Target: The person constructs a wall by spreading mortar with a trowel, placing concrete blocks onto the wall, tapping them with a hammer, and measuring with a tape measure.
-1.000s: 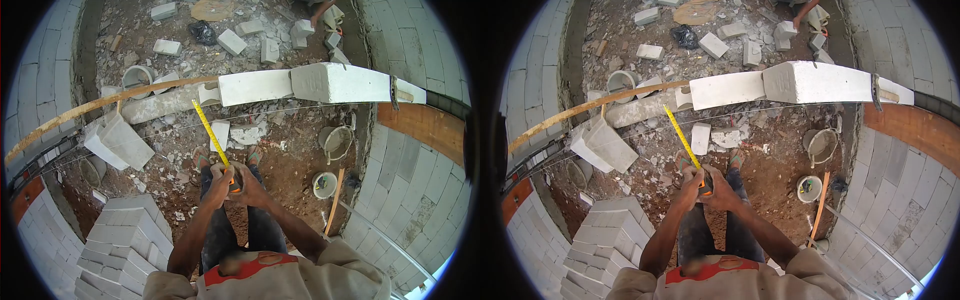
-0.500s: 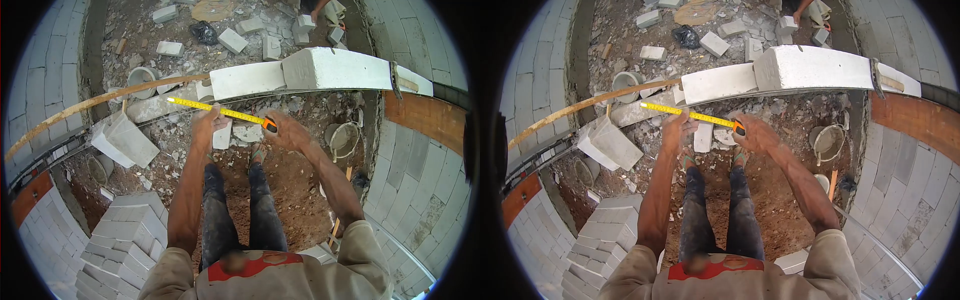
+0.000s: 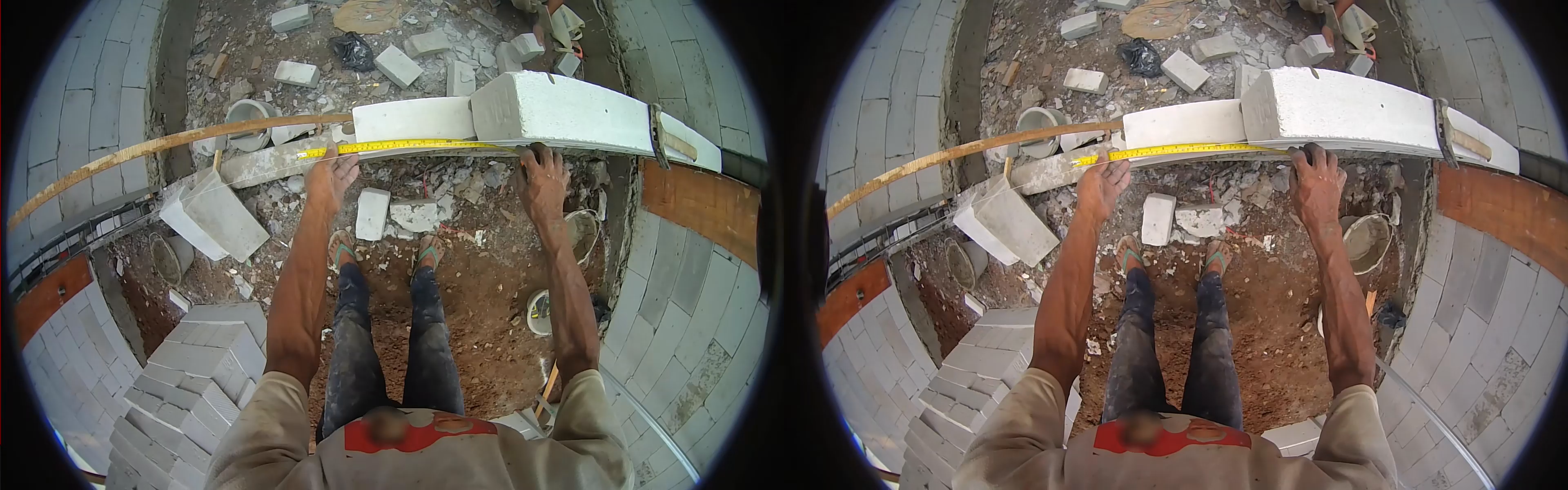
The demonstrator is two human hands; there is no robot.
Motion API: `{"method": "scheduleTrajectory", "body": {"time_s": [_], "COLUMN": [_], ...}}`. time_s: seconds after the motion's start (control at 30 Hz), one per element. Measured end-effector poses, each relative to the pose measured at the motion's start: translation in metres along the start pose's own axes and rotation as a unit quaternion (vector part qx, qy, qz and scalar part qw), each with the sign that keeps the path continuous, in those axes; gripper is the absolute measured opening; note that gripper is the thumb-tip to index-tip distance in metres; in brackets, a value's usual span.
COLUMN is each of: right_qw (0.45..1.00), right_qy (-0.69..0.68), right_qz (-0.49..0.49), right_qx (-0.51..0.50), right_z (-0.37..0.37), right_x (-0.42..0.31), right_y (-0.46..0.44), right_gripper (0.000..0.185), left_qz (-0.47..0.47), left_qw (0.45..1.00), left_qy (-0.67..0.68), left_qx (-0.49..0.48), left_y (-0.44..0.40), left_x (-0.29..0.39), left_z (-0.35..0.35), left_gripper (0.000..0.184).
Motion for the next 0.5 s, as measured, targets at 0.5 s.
{"method": "scheduleTrajectory", "body": {"time_s": [0.5], "right_qw": [0.998], "right_qy": [-0.03], "right_qz": [0.049], "right_qx": [0.017], "right_z": [-0.003], "right_x": [0.015], "right_y": [0.004], "right_gripper": [0.041], "left_qz": [0.037], "left_qw": [0.999], "left_qy": [-0.032], "left_qx": [0.003], "left_y": [0.016], "left_x": [0.003], "left_z": [0.008], "left_gripper": [0.05]}}
Point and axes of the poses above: each hand's wrist, its own y-axis away from the middle knuckle, its own z-axis out of the palm, x = y × z, the point moved 4 cm from there along -y, towards the middle knuckle, and after that the axes turned 9 degrees about z, right-handed, at the moved point
